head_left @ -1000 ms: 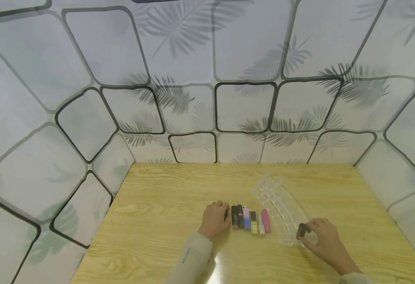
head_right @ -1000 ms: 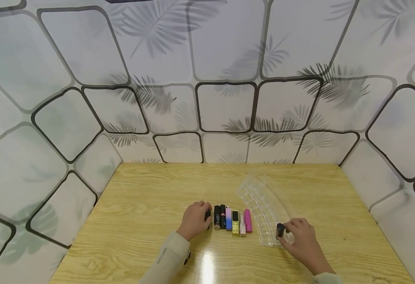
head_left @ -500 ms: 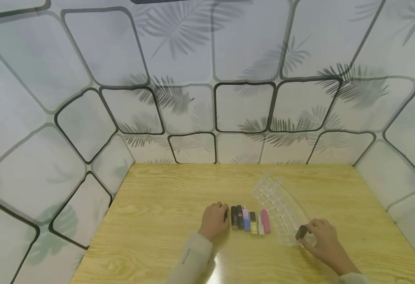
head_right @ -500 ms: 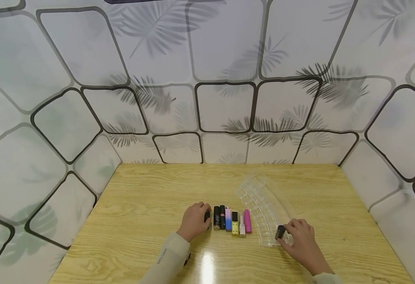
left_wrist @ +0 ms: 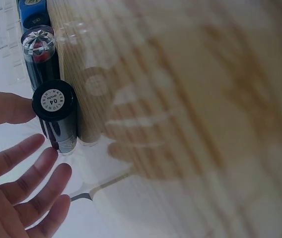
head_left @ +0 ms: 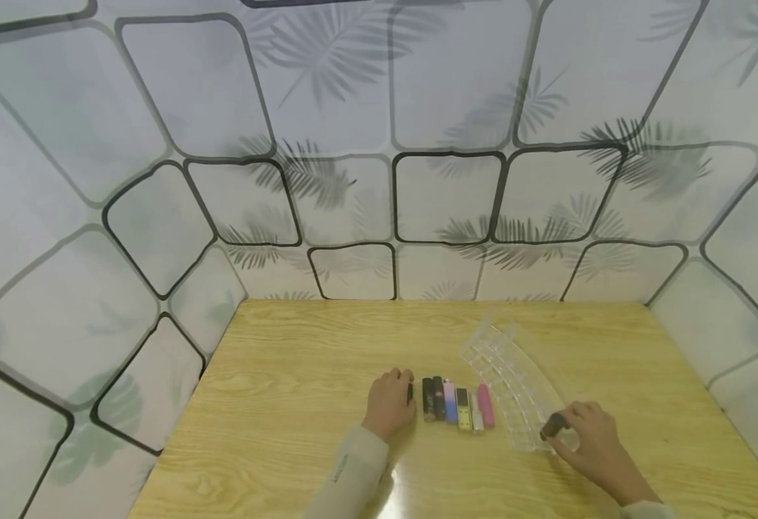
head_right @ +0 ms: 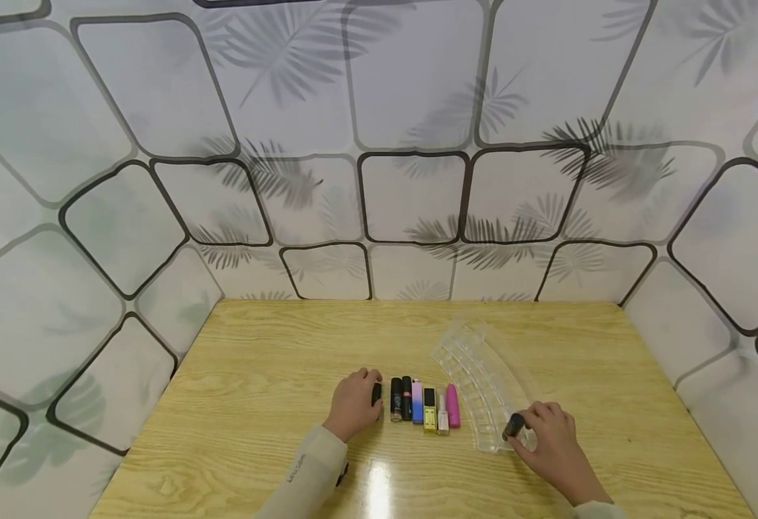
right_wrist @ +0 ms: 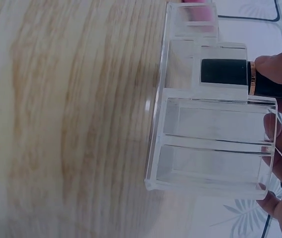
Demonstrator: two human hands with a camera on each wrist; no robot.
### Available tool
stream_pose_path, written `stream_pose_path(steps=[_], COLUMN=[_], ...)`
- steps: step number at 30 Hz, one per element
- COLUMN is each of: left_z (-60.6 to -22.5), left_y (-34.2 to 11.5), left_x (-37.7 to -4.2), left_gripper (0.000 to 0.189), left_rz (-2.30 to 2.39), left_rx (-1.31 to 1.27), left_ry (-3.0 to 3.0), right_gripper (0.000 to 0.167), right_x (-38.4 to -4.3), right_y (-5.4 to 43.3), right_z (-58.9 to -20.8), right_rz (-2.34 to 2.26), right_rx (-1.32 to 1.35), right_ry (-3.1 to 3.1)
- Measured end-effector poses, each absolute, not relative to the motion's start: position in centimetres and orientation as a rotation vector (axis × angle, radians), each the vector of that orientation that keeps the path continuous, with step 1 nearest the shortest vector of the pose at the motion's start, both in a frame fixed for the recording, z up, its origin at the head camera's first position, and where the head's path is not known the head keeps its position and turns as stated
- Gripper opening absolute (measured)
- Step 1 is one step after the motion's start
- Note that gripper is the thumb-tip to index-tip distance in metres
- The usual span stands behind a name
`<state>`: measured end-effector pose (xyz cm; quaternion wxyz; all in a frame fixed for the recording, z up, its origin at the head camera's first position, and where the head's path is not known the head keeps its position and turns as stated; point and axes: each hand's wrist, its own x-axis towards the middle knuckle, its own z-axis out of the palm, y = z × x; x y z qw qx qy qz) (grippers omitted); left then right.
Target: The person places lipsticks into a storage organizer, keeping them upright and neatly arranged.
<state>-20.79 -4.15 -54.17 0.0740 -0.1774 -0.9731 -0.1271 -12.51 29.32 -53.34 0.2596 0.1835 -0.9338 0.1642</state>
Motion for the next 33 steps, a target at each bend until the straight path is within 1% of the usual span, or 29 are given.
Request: stream_pose_path(steps=[6,12,14,17,20,22,26,33], left_z=[-54.0,-54.0,-54.0,-54.0,-54.0,-53.8,-53.7,-54.0], left_y=[-4.1,-4.1,-4.1,-4.0,-4.0,-4.0,-3.9,-3.8], left_x=[-20.8,-20.9,-21.0,-21.0,-21.0,-20.8,-20.7,-20.8], left_gripper=[0.036,0.038,0.039,0.042,0.043,0.043,0.042,0.045], left_rz=[-0.349,-0.335,-0.338,-0.332,-0.325,-0.317,-0.301,-0.297], left_rx=[-0.474,-0.429,-0.421,-0.409,-0.399,-0.394,-0.391,-0.354], left_ry=[-2.964,-2.987,-2.994,-3.010,-3.021,-3.024,-3.021,-3.042], right_gripper=[0.040,0.043,0.039,0.030,0.019,0.016,0.016,0.021], right_x=[-12.6,-13.4,-13.6,-13.7,-13.9,-14.2,-14.5,-14.6], right_y=[29.5,30.0,30.2,30.8,31.6,32.1,32.6,32.7], right_z=[-53.1,-52.1,-51.6,-50.9,-50.5,-50.6,-51.2,-52.4], right_rz=[0.478,0.479,0.522,0.582,0.567,0.513,0.402,0.238], right_rx=[0.496,0.559,0.549,0.471,0.368,0.327,0.266,0.270], right_ry=[-2.553,-2.470,-2.448,-2.462,-2.508,-2.551,-2.657,-2.690])
